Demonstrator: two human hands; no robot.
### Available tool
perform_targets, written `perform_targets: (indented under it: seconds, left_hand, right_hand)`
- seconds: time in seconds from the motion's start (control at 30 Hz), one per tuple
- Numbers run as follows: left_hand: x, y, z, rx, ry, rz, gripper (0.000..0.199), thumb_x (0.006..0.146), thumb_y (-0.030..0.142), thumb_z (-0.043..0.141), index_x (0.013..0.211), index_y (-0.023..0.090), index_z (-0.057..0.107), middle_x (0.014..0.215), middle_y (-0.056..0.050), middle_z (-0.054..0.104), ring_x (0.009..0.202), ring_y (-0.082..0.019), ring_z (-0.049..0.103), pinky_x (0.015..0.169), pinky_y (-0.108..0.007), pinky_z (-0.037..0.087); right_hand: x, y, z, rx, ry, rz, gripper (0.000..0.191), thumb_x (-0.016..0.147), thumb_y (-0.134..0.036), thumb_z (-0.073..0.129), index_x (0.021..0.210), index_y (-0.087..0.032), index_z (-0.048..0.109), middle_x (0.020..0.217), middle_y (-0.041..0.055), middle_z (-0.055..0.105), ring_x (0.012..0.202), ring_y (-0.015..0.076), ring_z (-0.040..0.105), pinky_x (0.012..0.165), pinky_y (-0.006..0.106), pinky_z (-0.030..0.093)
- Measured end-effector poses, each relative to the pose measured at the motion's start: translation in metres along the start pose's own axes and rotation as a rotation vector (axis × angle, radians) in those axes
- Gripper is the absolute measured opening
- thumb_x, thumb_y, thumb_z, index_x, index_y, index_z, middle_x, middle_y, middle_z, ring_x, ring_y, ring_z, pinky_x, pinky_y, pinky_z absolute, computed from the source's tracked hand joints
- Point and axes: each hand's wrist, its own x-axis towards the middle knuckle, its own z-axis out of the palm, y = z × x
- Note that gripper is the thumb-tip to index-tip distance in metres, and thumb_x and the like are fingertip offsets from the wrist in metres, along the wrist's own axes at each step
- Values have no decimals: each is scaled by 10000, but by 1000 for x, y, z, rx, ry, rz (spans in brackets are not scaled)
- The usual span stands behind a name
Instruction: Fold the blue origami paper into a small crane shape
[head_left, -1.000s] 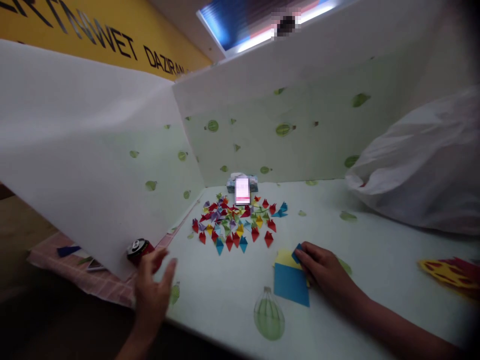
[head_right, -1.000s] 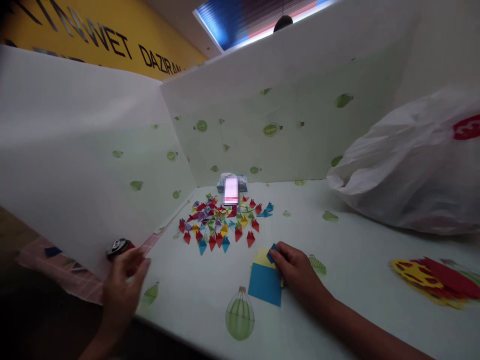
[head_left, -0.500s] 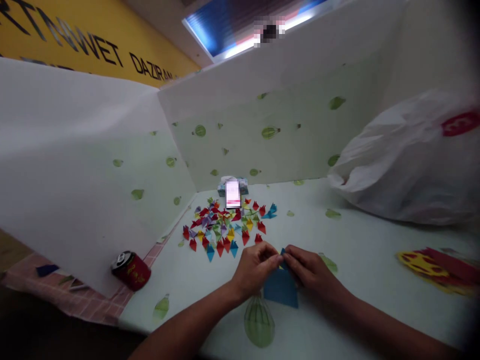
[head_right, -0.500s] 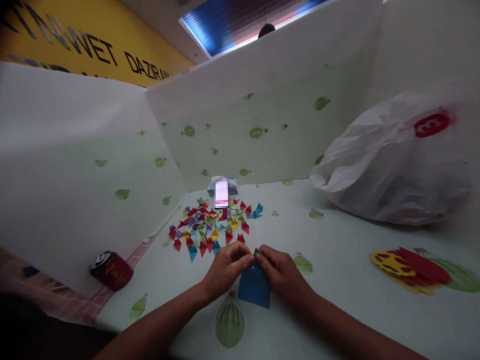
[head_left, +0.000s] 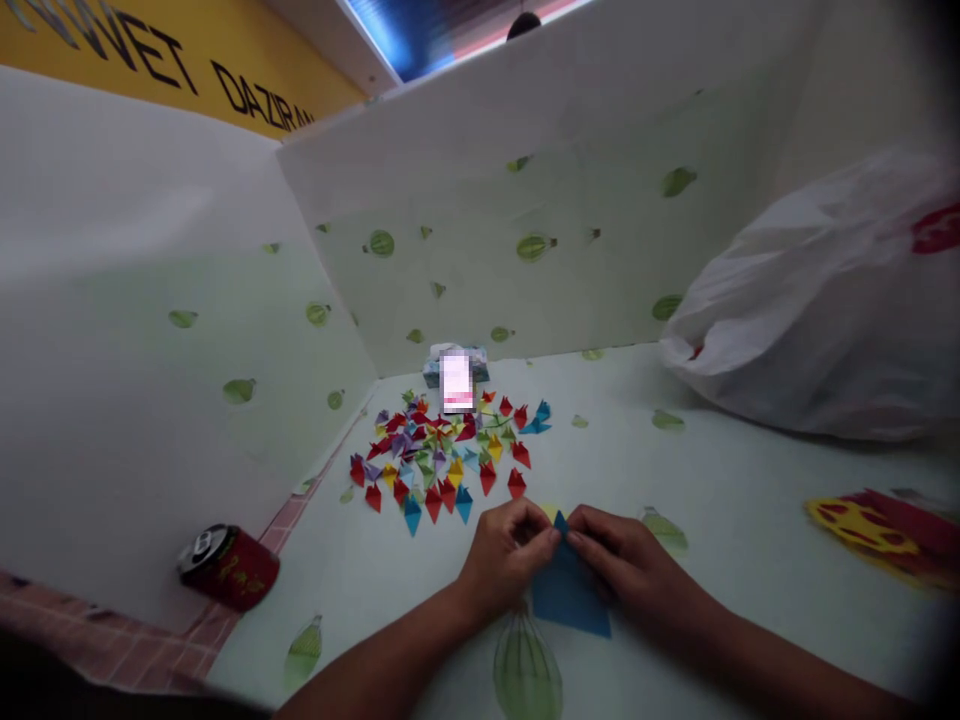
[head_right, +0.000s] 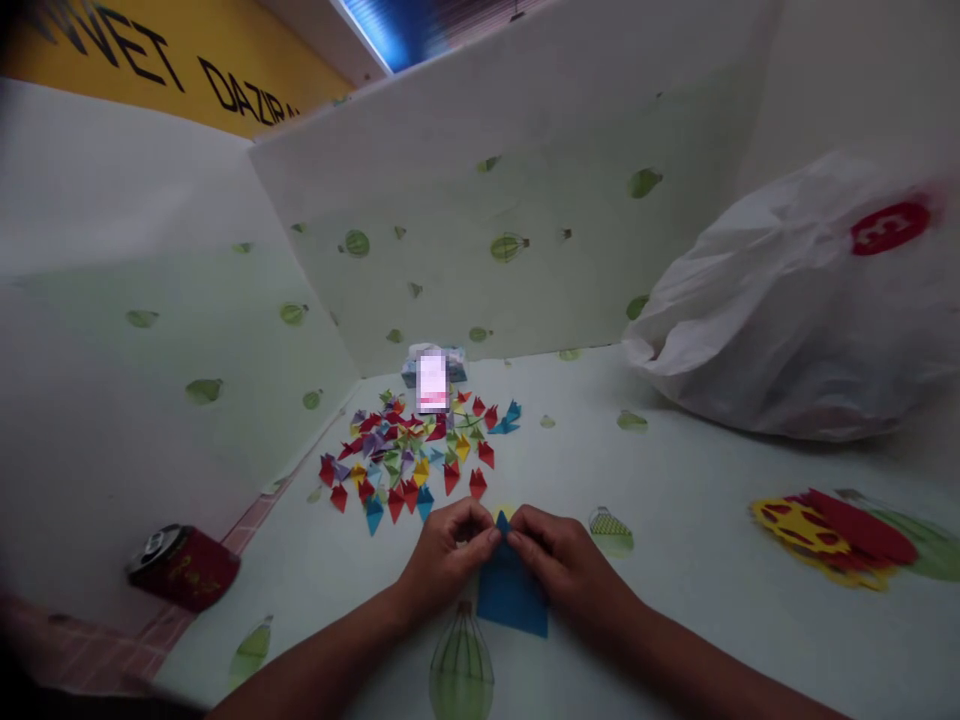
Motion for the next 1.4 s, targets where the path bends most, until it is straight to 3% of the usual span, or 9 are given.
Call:
perform_targets:
  seconds: [0.2, 0.37, 0.53, 0.97, 1.23, 1.4]
  left_hand:
    - [-2, -2, 1, -84, -32, -40, 256, 809, 383, 682, 777, 144, 596, 675, -3, 554, 622, -121, 492, 606, -250, 389]
    - [-5, -6, 3, -107, -9, -41, 313, 817, 426, 688, 724, 154, 564, 624, 5, 535, 585, -119, 486, 570, -245, 378]
    - [-5, -9, 5, -207, -26, -61, 307, 803, 434, 709, 806, 154, 585, 689, -9, 584, 610, -122, 511, 591, -245, 398]
    - [-7, -4, 2, -49, 19, 24, 278, 836, 381, 676, 721, 153, 565, 632, 15, 524, 591, -106, 454, 576, -234, 364]
    - [-6, -3, 2, -42, -12, 21, 309, 877, 435, 632, 765, 149, 597, 628, 5, 545, 576, -118, 504, 572, -239, 396]
    - [-5, -1, -1, 37, -26, 103, 255, 878, 380, 613, 776, 147, 603, 664, -2, 543, 601, -119, 496, 584, -238, 390]
  right_hand:
    - [0, -3, -1, -227, -9, -155, 321, 969, -374, 415, 723, -188, 502, 653, 17, 533, 593, 140, 484, 572, 272, 366]
    - [0, -3, 0, -236, -30, -193, 326, 982, -361, 395, 726, -187, 496, 656, 17, 533, 593, 138, 492, 579, 268, 369]
    - [0, -2, 2, -245, -55, -211, 332, 999, -353, 394, 720, -192, 470, 656, 7, 524, 596, 132, 487, 587, 262, 362]
    - [0, -1, 1, -240, -62, -246, 242, 965, -291, 457, 758, -186, 524, 663, 6, 568, 590, 120, 504, 574, 240, 376]
    - [0, -3, -1, -341, -14, -311, 327, 1005, -309, 409, 697, -204, 435, 612, -12, 504, 546, 119, 469, 551, 251, 347]
    - [1, 1, -4, -409, -18, -350, 335, 1026, -321, 373, 729, -198, 469, 656, 14, 556, 580, 133, 521, 579, 259, 376]
